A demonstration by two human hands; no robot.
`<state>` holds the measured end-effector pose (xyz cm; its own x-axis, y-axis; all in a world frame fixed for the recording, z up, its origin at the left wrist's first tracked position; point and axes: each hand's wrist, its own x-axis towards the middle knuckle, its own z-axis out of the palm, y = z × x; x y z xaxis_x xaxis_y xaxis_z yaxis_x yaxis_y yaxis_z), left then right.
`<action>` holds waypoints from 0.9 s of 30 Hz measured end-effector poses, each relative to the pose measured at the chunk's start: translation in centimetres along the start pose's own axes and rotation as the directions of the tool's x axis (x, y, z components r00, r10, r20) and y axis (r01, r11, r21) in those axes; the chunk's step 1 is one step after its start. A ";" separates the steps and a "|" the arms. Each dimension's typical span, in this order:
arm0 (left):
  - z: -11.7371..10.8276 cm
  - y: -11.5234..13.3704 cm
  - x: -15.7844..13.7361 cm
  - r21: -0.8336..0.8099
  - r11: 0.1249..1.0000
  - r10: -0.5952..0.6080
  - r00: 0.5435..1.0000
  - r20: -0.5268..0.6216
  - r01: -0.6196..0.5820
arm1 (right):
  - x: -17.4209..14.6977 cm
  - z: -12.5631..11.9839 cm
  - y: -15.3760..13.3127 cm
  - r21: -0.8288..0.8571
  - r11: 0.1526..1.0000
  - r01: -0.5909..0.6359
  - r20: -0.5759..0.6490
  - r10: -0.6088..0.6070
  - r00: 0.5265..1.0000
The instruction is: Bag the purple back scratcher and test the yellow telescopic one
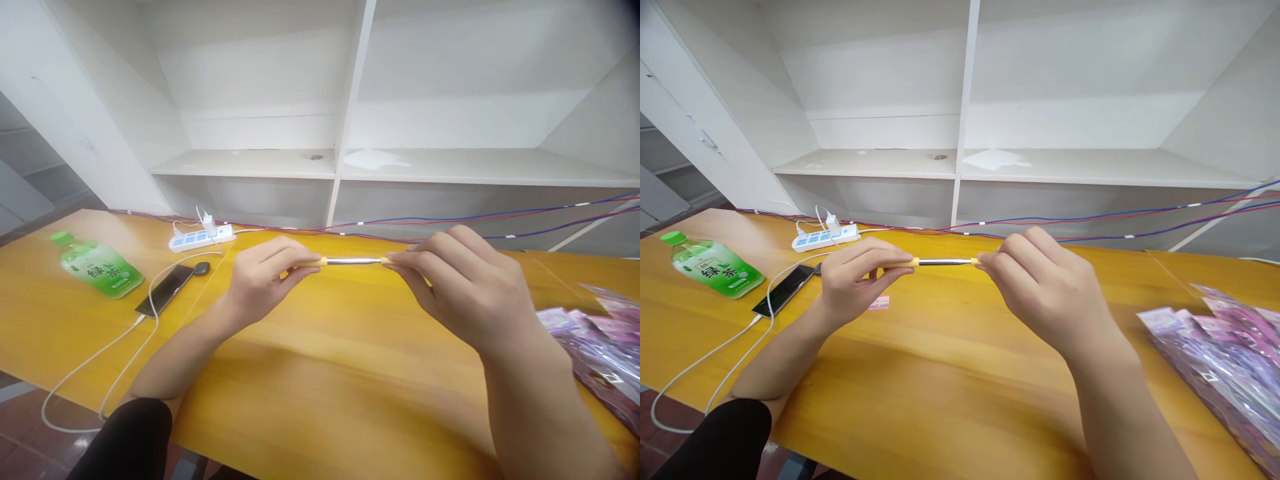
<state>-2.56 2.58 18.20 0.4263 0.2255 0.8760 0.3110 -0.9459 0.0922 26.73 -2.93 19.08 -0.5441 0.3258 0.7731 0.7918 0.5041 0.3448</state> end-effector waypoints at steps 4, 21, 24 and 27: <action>-0.3 -0.2 0.1 0.015 1.000 0.024 1.000 0.000 -0.024 | 0.0 0.5 -0.2 -0.001 1.000 0.009 0.001 -0.009 1.000; -2.2 -2.0 0.6 0.083 0.994 0.066 0.997 0.043 -0.069 | 0.2 1.1 -0.5 0.074 0.997 -0.021 -0.033 0.024 0.999; -2.2 -2.4 0.6 0.140 0.986 0.080 0.996 0.046 -0.085 | 0.1 1.1 0.0 0.045 0.998 -0.034 -0.038 0.036 0.999; -2.4 -2.9 0.7 0.204 0.976 0.066 0.997 0.037 -0.072 | 0.0 0.9 0.9 0.015 0.999 -0.039 -0.046 0.040 0.998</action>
<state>-5.23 4.94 19.72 0.4772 0.1714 0.8619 0.4459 -0.8924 -0.0694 27.20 -1.74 18.97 -0.4990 0.3089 0.8097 0.8082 0.5030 0.3062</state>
